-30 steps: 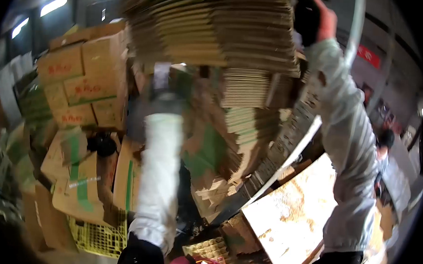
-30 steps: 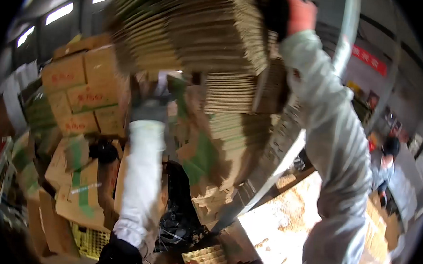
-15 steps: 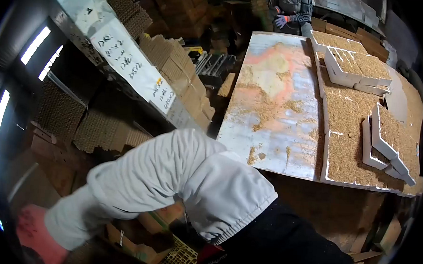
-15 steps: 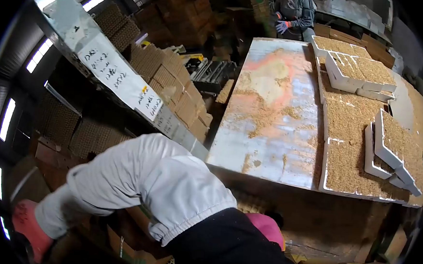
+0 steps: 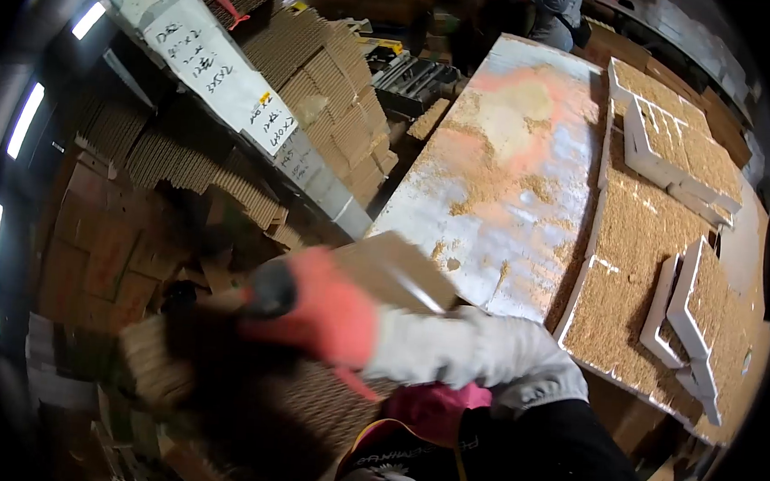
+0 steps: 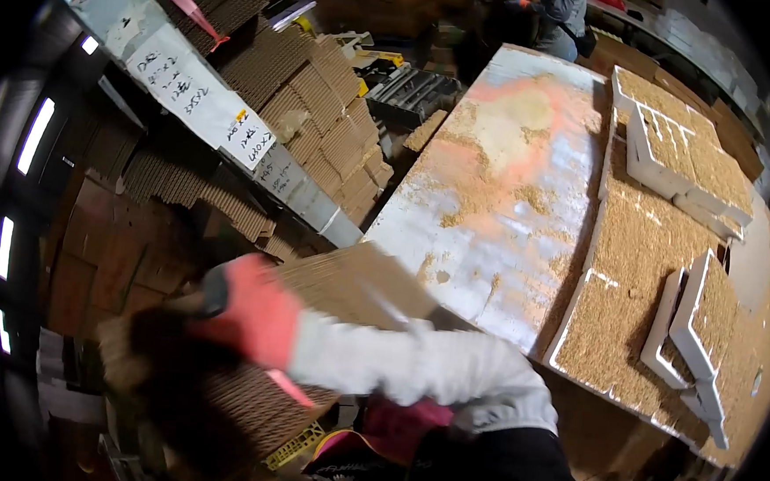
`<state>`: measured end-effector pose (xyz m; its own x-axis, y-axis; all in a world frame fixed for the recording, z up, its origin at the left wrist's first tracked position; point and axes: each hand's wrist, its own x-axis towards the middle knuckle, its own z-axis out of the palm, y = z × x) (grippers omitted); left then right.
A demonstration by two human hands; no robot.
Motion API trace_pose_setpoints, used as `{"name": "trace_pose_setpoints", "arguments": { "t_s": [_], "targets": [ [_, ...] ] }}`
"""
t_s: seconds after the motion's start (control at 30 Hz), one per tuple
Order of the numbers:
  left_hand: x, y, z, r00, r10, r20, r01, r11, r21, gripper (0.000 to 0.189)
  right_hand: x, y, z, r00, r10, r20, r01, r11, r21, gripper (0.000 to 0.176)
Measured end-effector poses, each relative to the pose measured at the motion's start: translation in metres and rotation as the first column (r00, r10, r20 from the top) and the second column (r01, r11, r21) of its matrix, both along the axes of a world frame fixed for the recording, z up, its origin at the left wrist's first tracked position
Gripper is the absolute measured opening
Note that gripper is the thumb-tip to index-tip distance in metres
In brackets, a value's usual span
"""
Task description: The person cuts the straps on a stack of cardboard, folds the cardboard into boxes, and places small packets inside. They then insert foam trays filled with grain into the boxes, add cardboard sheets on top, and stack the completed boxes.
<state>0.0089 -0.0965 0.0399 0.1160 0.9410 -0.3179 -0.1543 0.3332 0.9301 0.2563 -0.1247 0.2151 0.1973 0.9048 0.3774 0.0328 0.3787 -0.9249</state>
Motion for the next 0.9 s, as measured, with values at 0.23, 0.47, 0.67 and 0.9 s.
{"name": "trace_pose_setpoints", "arguments": {
  "t_s": [0.23,0.47,0.67,0.9],
  "targets": [
    [0.085,0.038,-0.013,0.955,-0.007,0.297,0.023,0.999,-0.049,0.028,0.132,-0.053,0.013,0.883,-0.323,-0.341,0.269,0.943,-0.195,0.015],
    [0.125,0.056,0.007,0.948,-0.144,0.284,0.17,0.983,-0.067,0.043,0.148,-0.019,-0.242,0.707,-0.613,0.353,0.647,0.762,0.025,0.023],
    [0.159,0.042,-0.046,0.901,-0.307,0.308,0.308,0.95,0.045,0.047,0.087,-0.029,-0.264,0.374,-0.127,0.918,0.684,0.706,-0.181,0.025],
    [0.219,0.038,0.0,0.562,-0.65,0.511,0.646,0.731,0.22,0.049,0.087,-0.037,-0.172,0.96,-0.265,-0.087,0.209,0.89,-0.404,0.023]
  ]
}}
